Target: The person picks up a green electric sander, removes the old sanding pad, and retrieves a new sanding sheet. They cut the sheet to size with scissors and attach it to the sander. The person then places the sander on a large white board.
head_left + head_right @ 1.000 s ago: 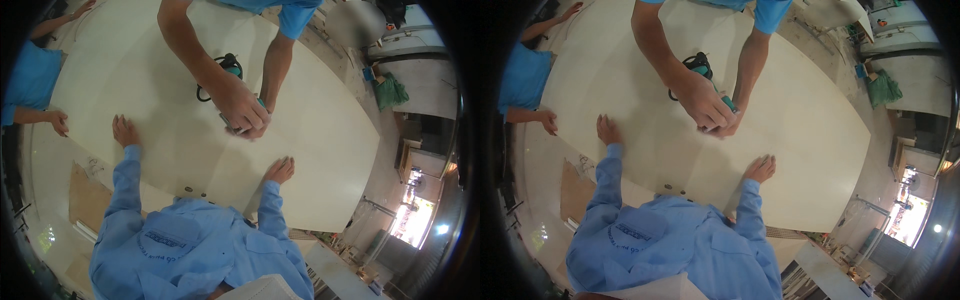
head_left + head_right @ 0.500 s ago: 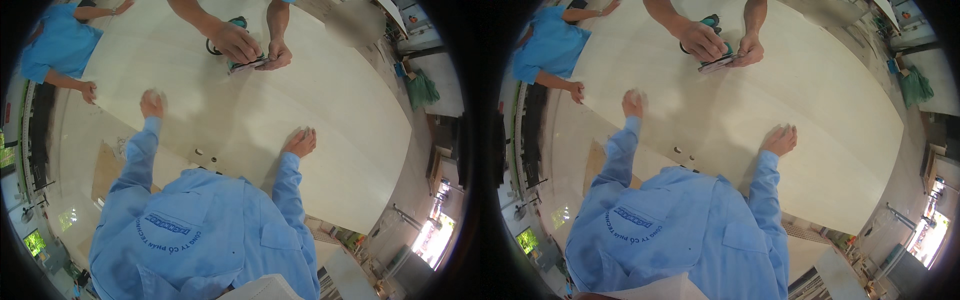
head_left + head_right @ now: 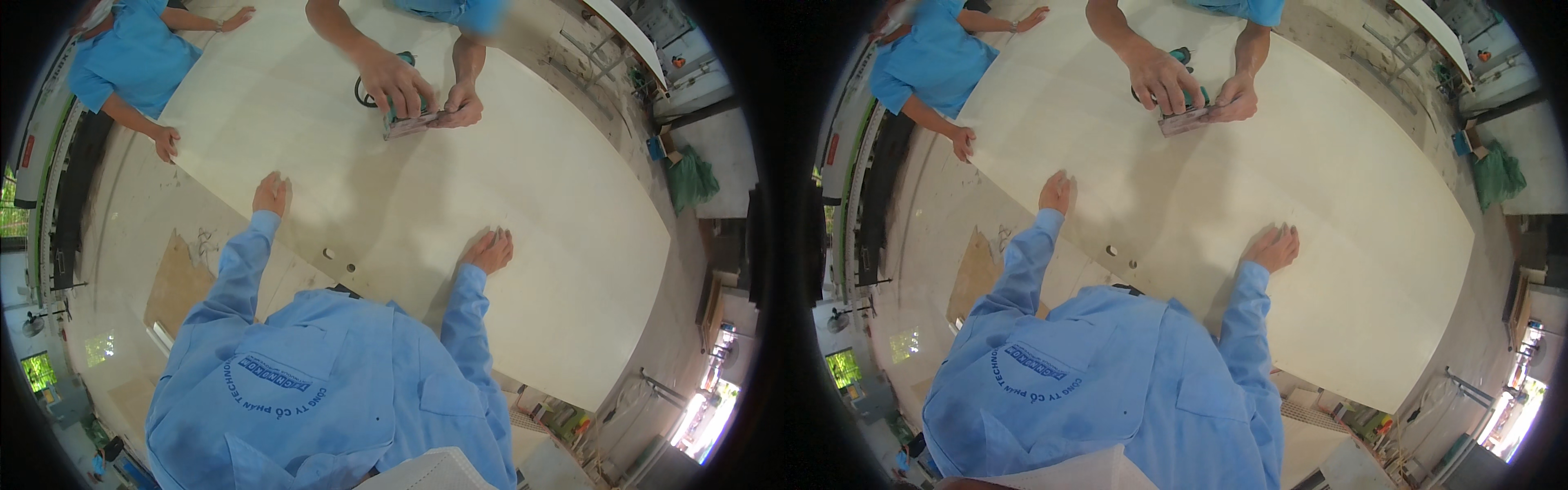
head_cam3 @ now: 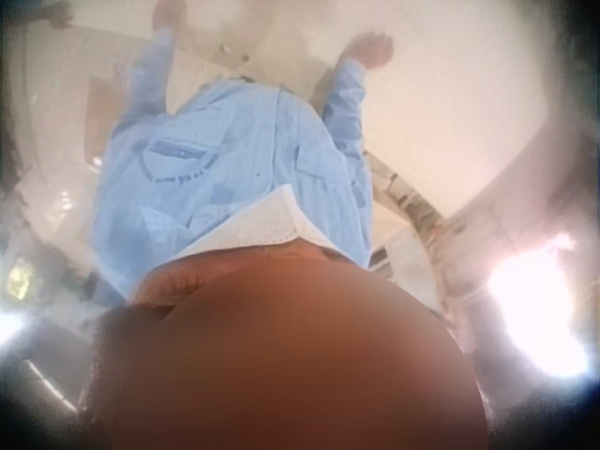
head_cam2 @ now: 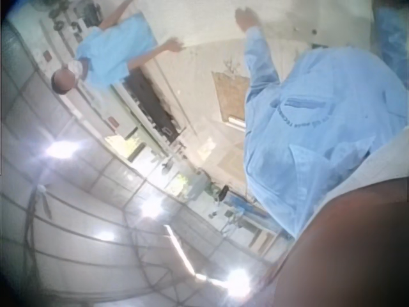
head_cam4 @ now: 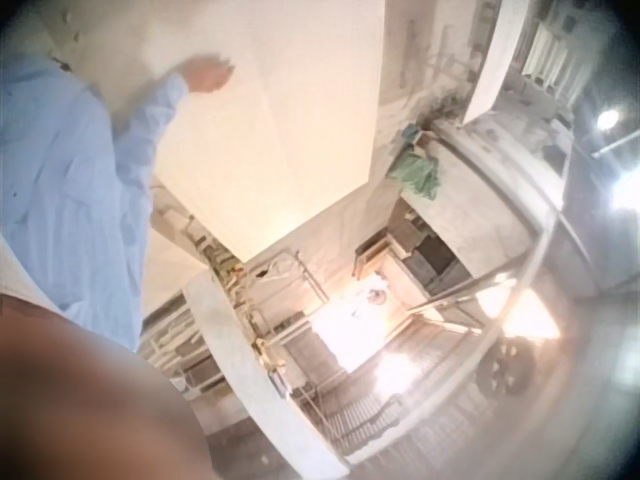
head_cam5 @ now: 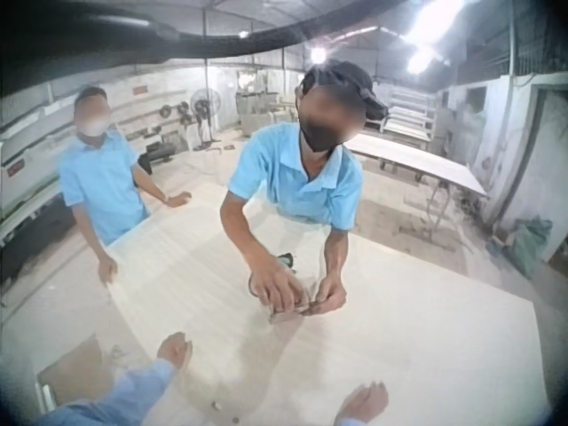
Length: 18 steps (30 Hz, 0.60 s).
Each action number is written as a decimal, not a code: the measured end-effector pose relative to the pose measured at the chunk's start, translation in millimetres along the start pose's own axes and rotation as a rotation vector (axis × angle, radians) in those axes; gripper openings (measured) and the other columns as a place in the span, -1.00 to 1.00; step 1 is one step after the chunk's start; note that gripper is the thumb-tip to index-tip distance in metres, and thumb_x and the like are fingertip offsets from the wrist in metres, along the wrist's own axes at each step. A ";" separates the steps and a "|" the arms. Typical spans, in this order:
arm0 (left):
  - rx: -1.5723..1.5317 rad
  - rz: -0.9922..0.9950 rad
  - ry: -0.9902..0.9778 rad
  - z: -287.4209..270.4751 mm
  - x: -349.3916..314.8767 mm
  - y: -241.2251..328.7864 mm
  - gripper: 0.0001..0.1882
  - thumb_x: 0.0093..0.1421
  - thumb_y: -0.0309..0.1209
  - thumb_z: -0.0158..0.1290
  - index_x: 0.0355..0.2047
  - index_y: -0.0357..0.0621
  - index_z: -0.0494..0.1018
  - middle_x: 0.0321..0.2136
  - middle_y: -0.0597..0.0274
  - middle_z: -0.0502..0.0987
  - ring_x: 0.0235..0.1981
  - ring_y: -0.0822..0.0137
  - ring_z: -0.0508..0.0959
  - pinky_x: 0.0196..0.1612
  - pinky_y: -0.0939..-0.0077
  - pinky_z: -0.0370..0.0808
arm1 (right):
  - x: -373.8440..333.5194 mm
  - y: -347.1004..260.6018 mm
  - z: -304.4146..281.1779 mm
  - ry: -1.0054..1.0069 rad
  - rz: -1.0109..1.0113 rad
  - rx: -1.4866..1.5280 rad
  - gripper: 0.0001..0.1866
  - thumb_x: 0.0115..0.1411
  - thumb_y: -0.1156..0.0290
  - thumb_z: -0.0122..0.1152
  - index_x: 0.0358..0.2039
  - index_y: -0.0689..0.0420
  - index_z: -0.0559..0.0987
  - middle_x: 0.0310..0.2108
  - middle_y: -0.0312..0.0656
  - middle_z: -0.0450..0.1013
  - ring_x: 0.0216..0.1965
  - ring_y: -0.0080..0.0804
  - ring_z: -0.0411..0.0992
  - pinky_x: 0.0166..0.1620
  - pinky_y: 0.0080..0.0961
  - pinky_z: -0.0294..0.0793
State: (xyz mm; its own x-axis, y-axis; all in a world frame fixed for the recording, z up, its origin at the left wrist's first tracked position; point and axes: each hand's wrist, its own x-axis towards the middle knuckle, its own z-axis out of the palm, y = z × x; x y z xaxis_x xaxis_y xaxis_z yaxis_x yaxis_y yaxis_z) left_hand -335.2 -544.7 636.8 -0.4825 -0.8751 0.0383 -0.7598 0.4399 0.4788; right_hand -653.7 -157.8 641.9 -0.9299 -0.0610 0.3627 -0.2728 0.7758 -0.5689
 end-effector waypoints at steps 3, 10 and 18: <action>0.011 -0.014 -0.016 -1.9 2.5 0.1 -0.53 0.35 -0.14 -0.08 0.15 -0.14 0.40 0.12 0.01 0.45 0.14 0.00 0.41 0.21 0.21 0.34 | 0.1 -0.2 0.8 0.006 0.007 0.014 -0.67 0.34 0.28 0.01 0.01 0.18 0.49 0.17 -0.04 0.33 0.24 -0.06 0.20 0.20 -0.08 0.19; -0.044 -0.057 -0.014 -4.3 0.6 2.0 -0.55 0.34 -0.14 -0.07 0.13 -0.10 0.41 0.11 0.03 0.46 0.13 0.01 0.43 0.19 0.21 0.36 | 0.1 -2.8 0.9 0.005 0.024 0.020 -0.67 0.35 0.26 0.00 0.01 0.19 0.49 0.15 -0.04 0.34 0.22 -0.05 0.21 0.20 -0.07 0.19; -0.224 -0.087 -0.095 -16.0 20.4 22.5 -0.56 0.28 -0.22 0.04 0.13 -0.10 0.40 0.10 0.00 0.46 0.17 0.02 0.41 0.21 0.22 0.34 | -0.2 17.5 6.6 -0.003 -0.032 -0.002 -0.62 0.35 0.21 0.00 0.01 0.22 0.50 0.11 0.01 0.39 0.19 0.01 0.25 0.21 -0.03 0.21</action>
State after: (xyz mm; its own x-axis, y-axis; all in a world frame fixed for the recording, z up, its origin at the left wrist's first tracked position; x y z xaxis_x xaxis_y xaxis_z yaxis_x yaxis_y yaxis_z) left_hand -355.2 -555.9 662.5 -0.4662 -0.8802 -0.0895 -0.6899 0.2984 0.6595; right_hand -659.9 -148.3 627.0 -0.9216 -0.0877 0.3782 -0.3018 0.7746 -0.5558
